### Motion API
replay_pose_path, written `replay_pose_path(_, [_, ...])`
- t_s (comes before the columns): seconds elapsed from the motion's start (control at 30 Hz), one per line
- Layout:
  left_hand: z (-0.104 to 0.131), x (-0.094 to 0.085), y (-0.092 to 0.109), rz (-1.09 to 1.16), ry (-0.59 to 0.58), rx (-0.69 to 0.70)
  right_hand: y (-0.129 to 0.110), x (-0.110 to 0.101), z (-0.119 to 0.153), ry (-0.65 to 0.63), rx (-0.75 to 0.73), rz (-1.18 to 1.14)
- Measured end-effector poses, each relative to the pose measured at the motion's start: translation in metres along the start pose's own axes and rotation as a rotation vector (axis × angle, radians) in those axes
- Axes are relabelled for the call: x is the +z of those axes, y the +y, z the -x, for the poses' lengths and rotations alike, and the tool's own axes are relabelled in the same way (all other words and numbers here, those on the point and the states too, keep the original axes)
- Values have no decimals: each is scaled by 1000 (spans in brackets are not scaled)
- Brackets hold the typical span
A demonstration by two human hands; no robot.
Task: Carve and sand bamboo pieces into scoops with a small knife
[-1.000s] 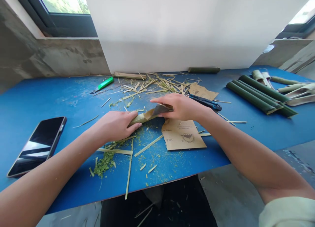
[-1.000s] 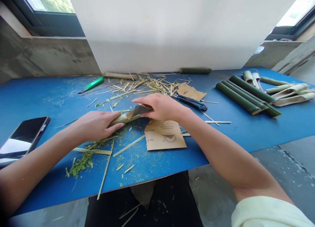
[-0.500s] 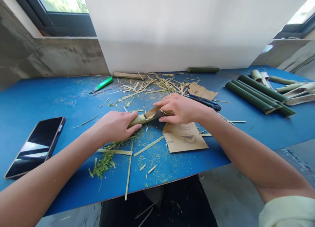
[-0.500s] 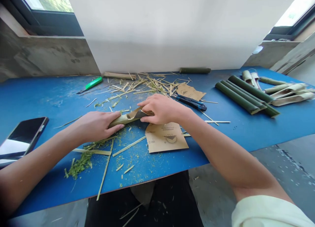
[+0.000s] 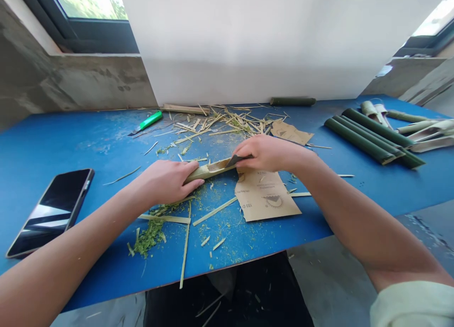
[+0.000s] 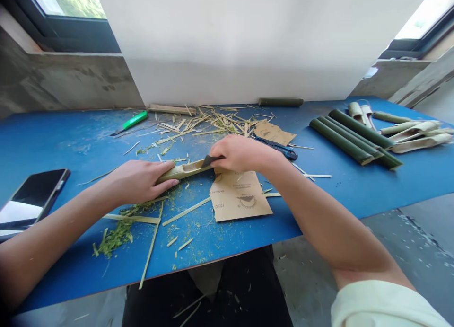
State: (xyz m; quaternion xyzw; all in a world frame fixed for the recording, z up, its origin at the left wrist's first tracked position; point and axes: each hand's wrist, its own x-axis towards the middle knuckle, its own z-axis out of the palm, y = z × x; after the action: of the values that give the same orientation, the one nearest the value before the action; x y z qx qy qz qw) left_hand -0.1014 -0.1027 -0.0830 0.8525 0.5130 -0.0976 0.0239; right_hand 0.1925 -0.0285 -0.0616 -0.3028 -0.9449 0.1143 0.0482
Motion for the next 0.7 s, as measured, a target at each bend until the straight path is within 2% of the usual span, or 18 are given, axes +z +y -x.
replay_pose_path(0.07, [0,0,0,-9,5,0,3,3,2,29,16,-2])
replay_pose_path(0.17, [1,1,0,-15,5,2,-3,14,-3,106,-38,-80])
replay_pose_path(0.27, [2,1,2,-26,6,-3,-7,17,-6,81,-85,-121])
replay_pose_path(0.37, [2,1,4,-46,9,-17,0,9,-2,-11,-11,-54])
replay_pose_path(0.47, [2,1,5,-42,7,-15,0,11,-3,35,61,10])
replay_pose_path(0.6, [2,3,5,-53,31,-9,-18,30,-16,157,-53,-72])
replay_pose_path(0.7, [3,5,5,-61,43,-11,-16,28,-15,104,-88,-68])
